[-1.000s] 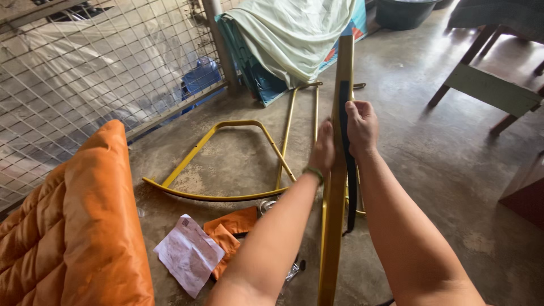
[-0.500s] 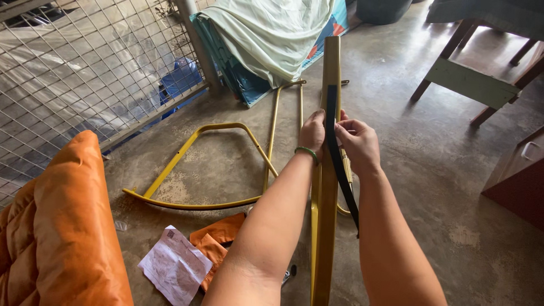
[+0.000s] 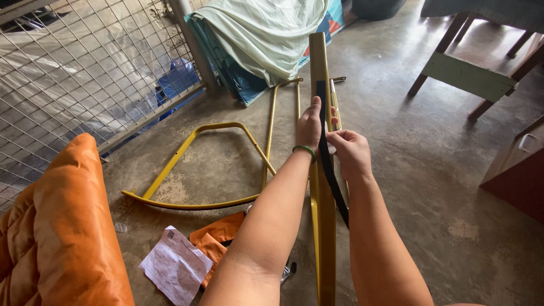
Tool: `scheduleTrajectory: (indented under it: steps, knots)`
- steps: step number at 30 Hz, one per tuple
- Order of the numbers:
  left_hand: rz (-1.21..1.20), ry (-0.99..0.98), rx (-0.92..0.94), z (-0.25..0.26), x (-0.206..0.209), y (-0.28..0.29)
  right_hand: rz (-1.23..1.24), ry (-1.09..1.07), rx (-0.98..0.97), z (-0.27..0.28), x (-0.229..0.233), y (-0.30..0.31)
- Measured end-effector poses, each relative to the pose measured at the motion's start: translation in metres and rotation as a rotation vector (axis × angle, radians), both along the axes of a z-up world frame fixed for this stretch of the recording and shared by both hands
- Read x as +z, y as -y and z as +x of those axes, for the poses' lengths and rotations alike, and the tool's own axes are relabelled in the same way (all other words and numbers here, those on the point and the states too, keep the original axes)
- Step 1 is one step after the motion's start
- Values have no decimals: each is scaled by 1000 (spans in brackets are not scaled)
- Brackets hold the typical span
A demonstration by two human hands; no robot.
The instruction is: The person assembles a yellow metal furniture frame by applying black protective strips to the curved bars and attaching end caps. They handle the frame pieces, strips, and caps by hand, occasionally referring to an instruction sheet.
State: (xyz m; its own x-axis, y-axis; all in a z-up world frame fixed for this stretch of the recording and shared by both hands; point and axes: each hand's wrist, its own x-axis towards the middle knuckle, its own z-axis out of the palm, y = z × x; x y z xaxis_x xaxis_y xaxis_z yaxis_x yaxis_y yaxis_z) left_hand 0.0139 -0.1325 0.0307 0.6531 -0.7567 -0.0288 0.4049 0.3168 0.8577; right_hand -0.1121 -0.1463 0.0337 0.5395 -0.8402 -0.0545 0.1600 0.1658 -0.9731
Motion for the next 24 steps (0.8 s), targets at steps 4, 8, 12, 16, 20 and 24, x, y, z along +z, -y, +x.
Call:
scheduleTrajectory:
  steps: [4, 8, 12, 16, 20, 24]
  knots:
    - [43, 78, -1, -8, 7, -3, -3, -88, 14, -13, 2, 0]
    - [20, 40, -47, -10, 6, -4, -74, -135, 65, -30, -9, 0]
    - [-65, -23, -113, -10, 4, -4, -121, -214, 61, -43, -23, -7]
    - [-58, 17, -127, -11, 5, -7, -256, -297, 23, -54, -33, -21]
    - [-121, -36, -172, -10, 3, -11, -398, -333, -22, -65, -42, -40]
    - [-32, 12, -124, -9, -1, -10, -617, -331, -111, -66, -45, -56]
